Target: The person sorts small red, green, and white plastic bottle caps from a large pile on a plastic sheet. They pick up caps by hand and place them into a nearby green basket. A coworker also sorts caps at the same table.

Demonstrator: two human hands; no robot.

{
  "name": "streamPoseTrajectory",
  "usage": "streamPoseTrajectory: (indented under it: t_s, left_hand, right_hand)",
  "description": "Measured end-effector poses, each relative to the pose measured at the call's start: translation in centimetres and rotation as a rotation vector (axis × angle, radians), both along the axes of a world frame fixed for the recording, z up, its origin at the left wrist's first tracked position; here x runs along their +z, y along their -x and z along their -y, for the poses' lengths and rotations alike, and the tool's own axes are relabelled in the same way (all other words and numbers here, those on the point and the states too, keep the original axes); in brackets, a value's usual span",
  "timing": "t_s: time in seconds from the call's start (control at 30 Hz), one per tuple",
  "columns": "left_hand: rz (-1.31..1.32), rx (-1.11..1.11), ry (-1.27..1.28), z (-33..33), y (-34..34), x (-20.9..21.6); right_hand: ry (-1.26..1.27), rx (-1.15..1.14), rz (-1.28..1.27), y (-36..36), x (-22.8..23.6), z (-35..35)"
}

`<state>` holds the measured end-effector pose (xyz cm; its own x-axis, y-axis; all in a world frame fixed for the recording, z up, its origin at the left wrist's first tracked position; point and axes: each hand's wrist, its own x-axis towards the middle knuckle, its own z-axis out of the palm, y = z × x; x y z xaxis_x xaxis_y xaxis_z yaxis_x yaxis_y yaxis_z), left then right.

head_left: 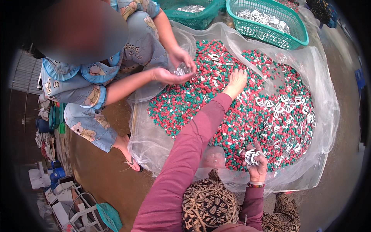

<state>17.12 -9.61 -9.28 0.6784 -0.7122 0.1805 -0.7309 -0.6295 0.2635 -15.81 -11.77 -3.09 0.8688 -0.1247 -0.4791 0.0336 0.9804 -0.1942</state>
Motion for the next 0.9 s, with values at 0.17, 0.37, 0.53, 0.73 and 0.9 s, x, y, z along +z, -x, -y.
streamPoseTrajectory:
  t_s: [0.17,0.37,0.53,0.73,0.9]
  left_hand:
    - [0.081,-0.247,-0.001,-3.1,5.3,1.6]
    - [-0.193,-0.146,0.145,-7.6,8.1,5.2]
    - [-0.768,-0.059,0.312,-8.2,9.1,11.9]
    - [-0.474,-0.596,0.162,-6.3,15.4,12.7]
    - [-0.365,-0.488,0.182,-1.3,9.5,7.5]
  right_hand:
    - [-0.056,-0.049,0.06,0.0,-0.7,-0.2]
    - [0.082,-0.004,0.055,-1.8,0.1,-1.2]
    - [0.054,0.059,0.114,-2.3,-1.7,-1.6]
    - [-0.153,-0.054,0.242,-1.3,-2.7,-0.5]
    - [0.037,-0.081,0.055,0.1,-2.1,1.8]
